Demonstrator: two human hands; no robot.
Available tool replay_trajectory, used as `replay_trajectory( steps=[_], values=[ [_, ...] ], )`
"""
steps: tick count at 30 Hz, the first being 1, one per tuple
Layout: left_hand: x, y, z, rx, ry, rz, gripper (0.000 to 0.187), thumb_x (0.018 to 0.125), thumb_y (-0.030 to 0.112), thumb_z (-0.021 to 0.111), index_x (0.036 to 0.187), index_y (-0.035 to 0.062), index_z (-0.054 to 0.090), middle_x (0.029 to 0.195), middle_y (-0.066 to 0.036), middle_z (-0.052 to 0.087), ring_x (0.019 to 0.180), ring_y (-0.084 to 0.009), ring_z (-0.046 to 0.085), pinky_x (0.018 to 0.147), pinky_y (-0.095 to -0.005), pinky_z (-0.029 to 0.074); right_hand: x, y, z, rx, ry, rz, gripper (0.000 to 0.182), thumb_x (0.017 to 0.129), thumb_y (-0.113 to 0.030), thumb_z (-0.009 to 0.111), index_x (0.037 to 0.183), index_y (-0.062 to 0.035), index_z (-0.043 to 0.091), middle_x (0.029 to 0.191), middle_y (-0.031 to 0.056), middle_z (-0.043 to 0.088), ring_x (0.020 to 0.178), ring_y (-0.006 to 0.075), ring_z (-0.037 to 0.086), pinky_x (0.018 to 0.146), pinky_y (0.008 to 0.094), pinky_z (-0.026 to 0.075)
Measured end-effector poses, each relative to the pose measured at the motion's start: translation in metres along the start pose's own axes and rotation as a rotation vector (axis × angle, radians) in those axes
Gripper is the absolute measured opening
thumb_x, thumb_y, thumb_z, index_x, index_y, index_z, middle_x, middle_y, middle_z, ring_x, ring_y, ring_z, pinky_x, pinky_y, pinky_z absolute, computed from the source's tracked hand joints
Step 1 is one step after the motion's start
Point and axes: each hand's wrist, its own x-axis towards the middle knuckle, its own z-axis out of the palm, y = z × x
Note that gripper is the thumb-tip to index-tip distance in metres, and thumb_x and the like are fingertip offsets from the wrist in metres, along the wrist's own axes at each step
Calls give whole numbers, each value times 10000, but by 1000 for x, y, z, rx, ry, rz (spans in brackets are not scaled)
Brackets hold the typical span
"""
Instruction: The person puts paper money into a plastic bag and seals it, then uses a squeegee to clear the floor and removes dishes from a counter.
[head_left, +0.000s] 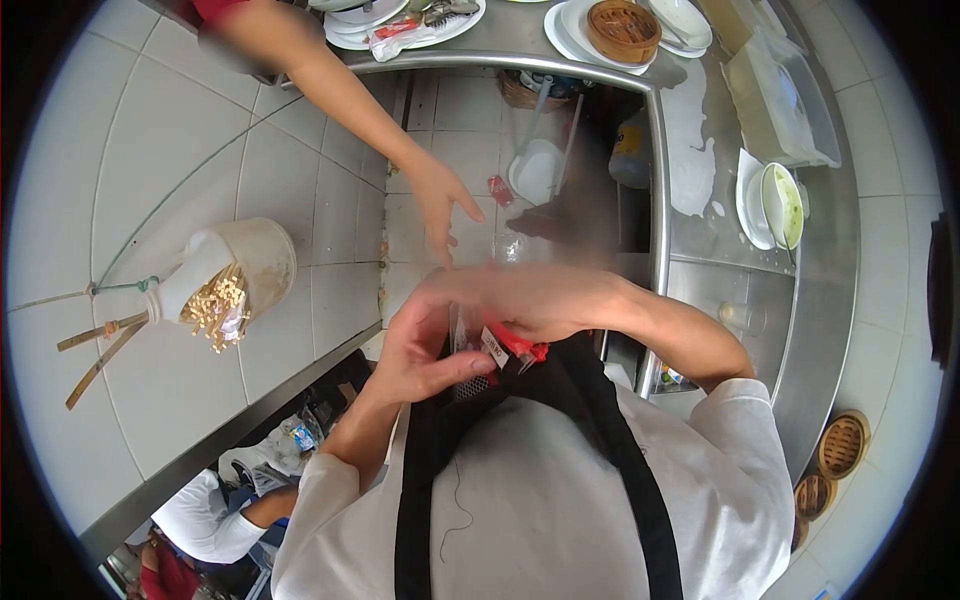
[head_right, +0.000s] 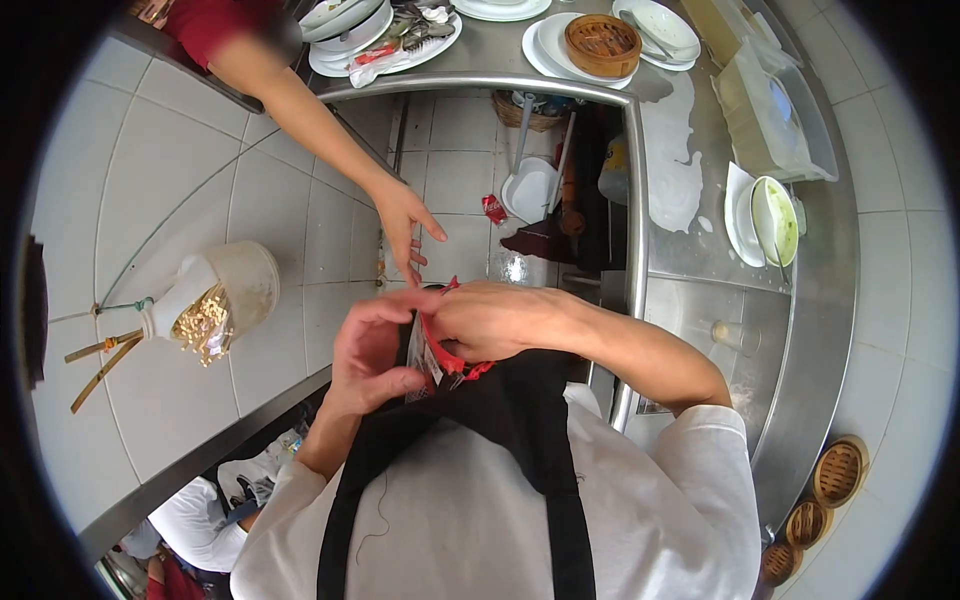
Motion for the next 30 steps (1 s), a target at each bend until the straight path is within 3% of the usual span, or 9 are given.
replay_trajectory(
  steps=[4, 8, 11, 17, 20, 23, 26, 28, 30],
  values=[
    [-14, 22, -8, 385, -45, 9, 636, 725, 120, 825, 1264, 44, 496, 1395, -241, 429, 1258, -314, 463, 1061, -446, 338, 4, 21, 17, 88, 100, -4, 131, 730, -45, 608, 809, 57, 589, 785, 218, 617, 789, 395, 612, 679, 447, 483],
    [-2, 41, 4, 646, -83, 15, 571, 710, 89, 813, 1217, 47, 554, 1363, -222, 471, 1241, -358, 484, 1015, -454, 395, 5, 24, 22, 181, 182, 8, 133, 720, -8, 592, 835, 61, 588, 799, 231, 610, 804, 405, 609, 681, 445, 477],
    [1, 50, 5, 625, -111, -35, 601, 686, 42, 812, 1229, 62, 556, 1355, -200, 484, 1214, -357, 510, 999, -436, 421, 4, 22, 17, 212, 234, 17, 146, 717, 13, 579, 854, 62, 589, 802, 236, 605, 809, 408, 607, 681, 441, 473],
    [9, 67, 11, 954, -44, -174, 407, 709, -14, 769, 1089, 41, 635, 1149, -131, 631, 1012, -297, 634, 866, -352, 507, 5, 3, -10, 244, 230, 155, 205, 742, 6, 556, 933, 44, 621, 799, 232, 613, 791, 396, 608, 678, 423, 471],
    [18, 69, 5, 1051, 24, -101, 250, 738, -27, 740, 973, 17, 668, 1009, -130, 672, 906, -285, 655, 802, -338, 516, 10, 1, -22, 167, 212, 224, 244, 766, -37, 577, 991, 21, 649, 801, 219, 629, 773, 378, 613, 686, 406, 479],
    [28, 71, -7, 979, 164, -63, 167, 779, -22, 718, 936, -1, 667, 955, -125, 678, 875, -238, 647, 790, -312, 501, 12, -10, -44, 176, 204, 240, 254, 779, -77, 605, 1009, 15, 658, 843, 210, 636, 805, 356, 619, 718, 406, 484],
    [30, 68, -28, 781, 262, -115, 133, 823, -7, 698, 950, -17, 659, 969, -116, 671, 890, -195, 630, 797, -288, 482, 13, -10, -51, 223, 388, 48, 200, 806, -101, 614, 953, 30, 648, 879, 200, 628, 843, 357, 606, 741, 424, 478],
    [31, 63, -42, 567, 291, -117, 139, 846, 15, 698, 973, -22, 656, 1008, -124, 658, 911, -182, 607, 811, -289, 468, 18, 2, -51, 18, 518, -149, 180, 829, -114, 613, 933, 32, 636, 897, 197, 620, 871, 367, 595, 747, 433, 474],
    [33, 58, -56, 399, 310, -92, 147, 851, 22, 696, 988, -16, 657, 1035, -136, 651, 916, -188, 603, 813, -295, 467, 19, 3, -55, -56, 561, -178, 177, 848, -127, 614, 924, 32, 626, 905, 192, 616, 884, 378, 587, 752, 437, 474]
  ],
)
